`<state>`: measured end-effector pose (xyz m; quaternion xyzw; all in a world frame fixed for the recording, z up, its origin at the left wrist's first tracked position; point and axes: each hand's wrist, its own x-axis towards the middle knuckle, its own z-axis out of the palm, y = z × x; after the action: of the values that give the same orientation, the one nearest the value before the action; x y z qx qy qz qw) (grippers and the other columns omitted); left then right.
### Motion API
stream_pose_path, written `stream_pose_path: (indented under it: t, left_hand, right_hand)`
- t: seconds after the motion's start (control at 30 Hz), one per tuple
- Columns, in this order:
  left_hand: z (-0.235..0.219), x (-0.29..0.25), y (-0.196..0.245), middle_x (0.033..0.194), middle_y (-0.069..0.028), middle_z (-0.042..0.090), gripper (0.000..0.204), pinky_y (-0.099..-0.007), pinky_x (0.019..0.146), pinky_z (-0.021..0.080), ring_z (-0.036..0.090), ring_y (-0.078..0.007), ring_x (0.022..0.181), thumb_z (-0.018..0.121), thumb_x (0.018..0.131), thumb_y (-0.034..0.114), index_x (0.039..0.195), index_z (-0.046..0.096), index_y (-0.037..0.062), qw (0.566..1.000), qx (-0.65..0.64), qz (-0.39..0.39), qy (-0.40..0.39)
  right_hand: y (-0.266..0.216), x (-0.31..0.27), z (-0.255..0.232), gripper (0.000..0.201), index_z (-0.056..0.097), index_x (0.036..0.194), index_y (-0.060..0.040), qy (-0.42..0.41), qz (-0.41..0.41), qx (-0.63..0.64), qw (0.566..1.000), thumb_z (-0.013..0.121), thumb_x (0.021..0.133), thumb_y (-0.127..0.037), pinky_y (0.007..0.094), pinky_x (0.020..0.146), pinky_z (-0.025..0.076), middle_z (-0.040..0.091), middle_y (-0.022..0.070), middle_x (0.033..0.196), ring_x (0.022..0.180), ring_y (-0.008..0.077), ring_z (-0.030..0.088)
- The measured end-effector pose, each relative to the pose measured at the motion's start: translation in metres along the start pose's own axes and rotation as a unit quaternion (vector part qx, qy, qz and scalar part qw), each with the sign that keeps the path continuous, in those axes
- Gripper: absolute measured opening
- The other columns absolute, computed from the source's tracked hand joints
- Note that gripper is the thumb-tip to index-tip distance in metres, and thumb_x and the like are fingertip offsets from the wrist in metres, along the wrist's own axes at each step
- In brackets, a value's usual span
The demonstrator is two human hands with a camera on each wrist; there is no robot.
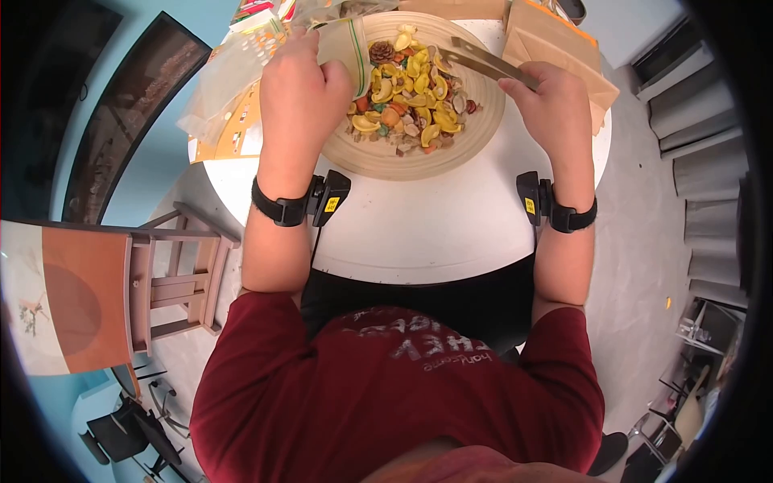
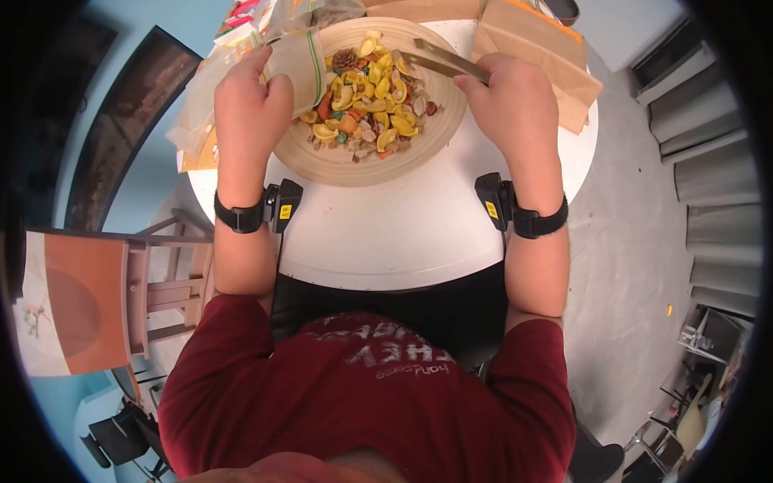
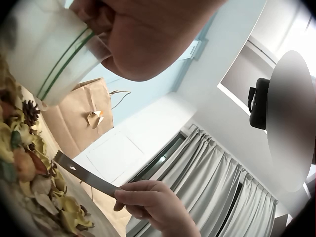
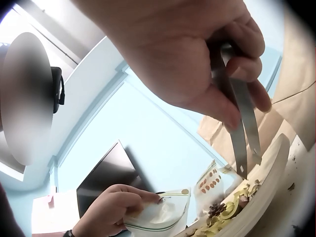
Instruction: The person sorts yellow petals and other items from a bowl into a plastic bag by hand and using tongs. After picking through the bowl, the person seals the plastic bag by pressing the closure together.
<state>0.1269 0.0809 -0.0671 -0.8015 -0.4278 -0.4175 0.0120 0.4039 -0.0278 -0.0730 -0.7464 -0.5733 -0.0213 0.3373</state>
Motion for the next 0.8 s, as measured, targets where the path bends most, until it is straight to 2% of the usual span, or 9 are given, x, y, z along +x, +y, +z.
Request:
stream_pose_path:
  t: [0.07, 0.17, 0.23, 0.33, 0.43, 0.67, 0.8]
  left_hand:
    - [-0.003, 0.0, 0.007, 0.102, -0.0374, 0.067, 0.033, -0.0503, 0.087, 0.058, 0.068, -0.0519, 0.097, 0.057, 0.08, 0.005, 0.103, 0.068, -0.015, 1.0, -0.019, 0.0, 0.0]
    - [-0.003, 0.001, 0.006, 0.102, -0.0376, 0.068, 0.033, -0.0503, 0.084, 0.058, 0.068, -0.051, 0.094, 0.057, 0.08, 0.005, 0.102, 0.069, -0.015, 1.0, -0.02, 0.005, 0.008]
    - [0.004, -0.001, -0.001, 0.102, -0.0377, 0.068, 0.032, -0.0499, 0.082, 0.058, 0.068, -0.0502, 0.091, 0.057, 0.08, 0.006, 0.101, 0.07, -0.0147, 0.998, -0.015, 0.036, 0.039]
    - [0.01, -0.001, -0.005, 0.101, -0.0376, 0.068, 0.032, -0.05, 0.08, 0.058, 0.068, -0.0493, 0.087, 0.058, 0.08, 0.006, 0.1, 0.07, -0.0143, 0.997, -0.011, 0.053, 0.057]
    - [0.007, -0.001, 0.0, 0.1, -0.0373, 0.068, 0.032, -0.0503, 0.08, 0.058, 0.068, -0.0491, 0.087, 0.058, 0.08, 0.007, 0.099, 0.071, -0.0142, 0.999, -0.015, 0.032, 0.036]
    - [0.006, -0.001, 0.004, 0.1, -0.0379, 0.068, 0.03, -0.0508, 0.084, 0.058, 0.068, -0.0496, 0.092, 0.057, 0.08, 0.006, 0.098, 0.07, -0.0145, 1.0, -0.02, 0.018, 0.01]
    - [0.009, -0.001, 0.001, 0.108, -0.0398, 0.067, 0.031, -0.0503, 0.091, 0.057, 0.068, -0.0505, 0.101, 0.057, 0.08, 0.006, 0.098, 0.07, -0.0152, 0.999, -0.016, 0.032, 0.021]
  right_hand:
    - [-0.002, -0.001, -0.002, 0.028, 0.077, 0.092, 0.0009, -0.024, 0.009, 0.011, 1.0, 0.078, 0.085, -0.026, 0.0466, 0.067, 0.053, 0.069, 0.0217, 0.076, 0.074, 0.0398, 0.067]
    - [-0.006, 0.0, -0.005, 0.027, 0.077, 0.092, 0.0002, -0.065, 0.03, 0.003, 0.997, 0.078, 0.085, -0.025, 0.0463, 0.068, 0.053, 0.069, 0.021, 0.076, 0.073, 0.0394, 0.067]
    - [-0.013, -0.002, -0.007, 0.026, 0.078, 0.091, -0.0004, -0.084, 0.04, 0.0, 0.996, 0.078, 0.084, -0.025, 0.0462, 0.068, 0.054, 0.069, 0.0204, 0.075, 0.072, 0.0391, 0.067]
    - [-0.016, -0.005, -0.005, 0.024, 0.076, 0.088, -0.0011, -0.09, 0.029, -0.031, 0.995, 0.079, 0.084, -0.025, 0.0464, 0.068, 0.054, 0.07, 0.0197, 0.075, 0.073, 0.0389, 0.068]
    - [-0.013, -0.008, -0.002, 0.024, 0.074, 0.083, -0.0016, -0.056, -0.026, -0.071, 0.996, 0.08, 0.083, -0.025, 0.0467, 0.067, 0.055, 0.07, 0.0195, 0.075, 0.074, 0.0392, 0.069]
    - [-0.015, -0.012, -0.001, 0.024, 0.071, 0.079, -0.0024, -0.048, -0.054, -0.104, 0.992, 0.081, 0.083, -0.024, 0.0471, 0.066, 0.055, 0.069, 0.0193, 0.075, 0.075, 0.0393, 0.069]
    - [-0.012, -0.013, 0.001, 0.023, 0.071, 0.079, -0.0027, -0.033, -0.066, -0.113, 0.991, 0.08, 0.083, -0.024, 0.0475, 0.065, 0.055, 0.069, 0.0193, 0.074, 0.074, 0.0395, 0.07]
